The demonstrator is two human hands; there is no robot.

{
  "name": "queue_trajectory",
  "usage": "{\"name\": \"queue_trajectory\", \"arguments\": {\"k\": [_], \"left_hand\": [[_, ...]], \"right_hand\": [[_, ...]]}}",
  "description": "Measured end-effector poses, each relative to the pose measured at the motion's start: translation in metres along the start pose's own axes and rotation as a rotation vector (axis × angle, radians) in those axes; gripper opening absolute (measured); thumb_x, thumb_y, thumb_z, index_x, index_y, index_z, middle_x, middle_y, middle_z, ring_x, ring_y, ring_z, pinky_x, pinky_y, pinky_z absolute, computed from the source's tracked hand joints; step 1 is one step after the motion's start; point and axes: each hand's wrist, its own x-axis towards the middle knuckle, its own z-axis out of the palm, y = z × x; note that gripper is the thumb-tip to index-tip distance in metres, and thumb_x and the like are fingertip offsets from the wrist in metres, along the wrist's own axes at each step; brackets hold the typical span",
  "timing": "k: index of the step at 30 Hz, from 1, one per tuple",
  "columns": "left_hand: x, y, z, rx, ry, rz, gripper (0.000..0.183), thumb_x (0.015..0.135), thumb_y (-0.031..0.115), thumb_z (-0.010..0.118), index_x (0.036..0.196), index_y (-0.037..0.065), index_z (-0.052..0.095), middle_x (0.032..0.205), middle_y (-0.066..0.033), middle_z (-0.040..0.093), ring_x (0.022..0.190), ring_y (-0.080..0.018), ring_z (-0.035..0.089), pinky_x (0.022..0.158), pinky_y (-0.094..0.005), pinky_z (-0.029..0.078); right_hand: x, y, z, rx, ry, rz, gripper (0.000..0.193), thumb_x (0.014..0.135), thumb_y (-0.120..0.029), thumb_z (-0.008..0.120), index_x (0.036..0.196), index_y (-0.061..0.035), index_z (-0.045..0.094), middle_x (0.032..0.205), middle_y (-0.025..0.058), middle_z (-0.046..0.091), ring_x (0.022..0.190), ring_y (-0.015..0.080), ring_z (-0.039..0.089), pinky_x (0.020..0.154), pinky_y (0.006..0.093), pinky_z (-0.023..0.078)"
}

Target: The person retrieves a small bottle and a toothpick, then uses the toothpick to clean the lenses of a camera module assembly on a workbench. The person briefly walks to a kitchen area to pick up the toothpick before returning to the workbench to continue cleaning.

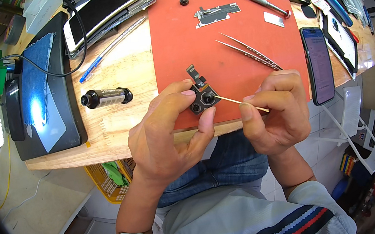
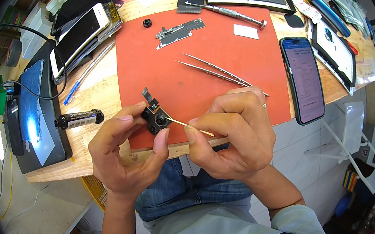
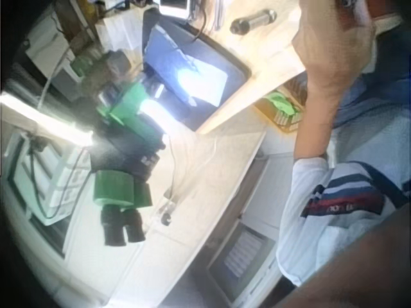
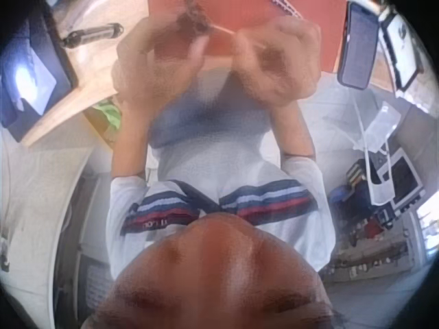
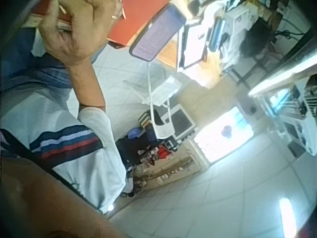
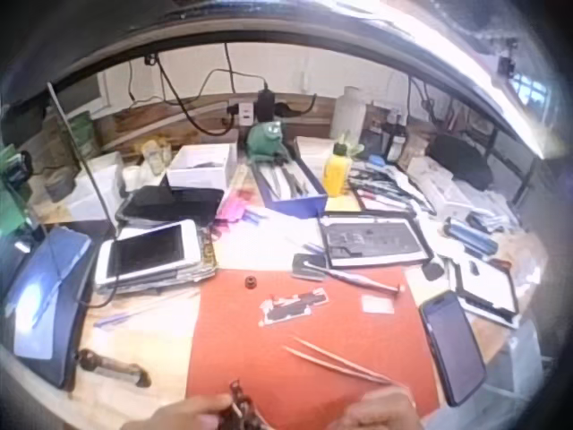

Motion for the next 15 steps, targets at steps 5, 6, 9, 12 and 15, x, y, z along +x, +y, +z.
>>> {"name": "queue_trajectory", "arguments": {"k": [5,6,9,12,15], "left_hand": [[0.0000,-0.0003,-0.0001,-0.005,-0.002,-0.001,0.055,0.077,0.003,0.086,0.119,-0.004,0.051,0.104,-0.0237,0.070,0.088,-0.0323,0.076,0.069,-0.0335,0.063],[0.0005,0.0002,-0.0006,-0.003,-0.004,-0.003,0.055,0.077,0.003,0.086,0.119,-0.004,0.051,0.104,-0.0237,0.070,0.088,-0.0323,0.076,0.069,-0.0335,0.063],[0.0003,0.0002,-0.0003,-0.009,-0.003,-0.005,0.055,0.077,0.003,0.086,0.119,-0.003,0.050,0.103,-0.0236,0.070,0.088,-0.0322,0.076,0.069,-0.0335,0.063],[0.0009,-0.0003,0.0006,-0.010,0.004,0.003,0.055,0.077,0.002,0.086,0.119,-0.003,0.050,0.103,-0.0236,0.070,0.088,-0.0319,0.076,0.068,-0.0335,0.063],[0.0008,-0.0001,0.0007,-0.009,0.005,0.000,0.054,0.078,0.003,0.085,0.119,-0.003,0.050,0.103,-0.0237,0.070,0.088,-0.0322,0.076,0.068,-0.0333,0.063]], "right_hand": [[-0.0003,0.0004,0.0002,-0.004,-0.002,0.001,0.023,0.064,-0.005,0.081,0.083,-0.0099,0.070,0.081,0.0035,0.057,0.069,0.0192,0.054,0.066,0.0329,0.040],[-0.0002,0.0002,0.0005,-0.003,-0.003,0.002,0.023,0.064,-0.005,0.081,0.083,-0.0099,0.070,0.081,0.0035,0.057,0.069,0.0192,0.054,0.066,0.0329,0.040],[-0.0005,-0.0002,0.0003,0.000,-0.004,0.008,0.023,0.064,-0.005,0.081,0.084,-0.0098,0.070,0.080,0.0034,0.056,0.069,0.0193,0.054,0.066,0.0330,0.040],[-0.0003,0.0004,-0.0008,-0.004,-0.007,0.000,0.023,0.064,-0.004,0.081,0.084,-0.0099,0.070,0.081,0.0036,0.057,0.069,0.0192,0.054,0.066,0.0330,0.040],[-0.0002,0.0005,-0.0007,-0.003,-0.007,-0.009,0.023,0.065,-0.005,0.081,0.084,-0.0099,0.070,0.082,0.0041,0.057,0.070,0.0191,0.054,0.066,0.0329,0.039]]}}
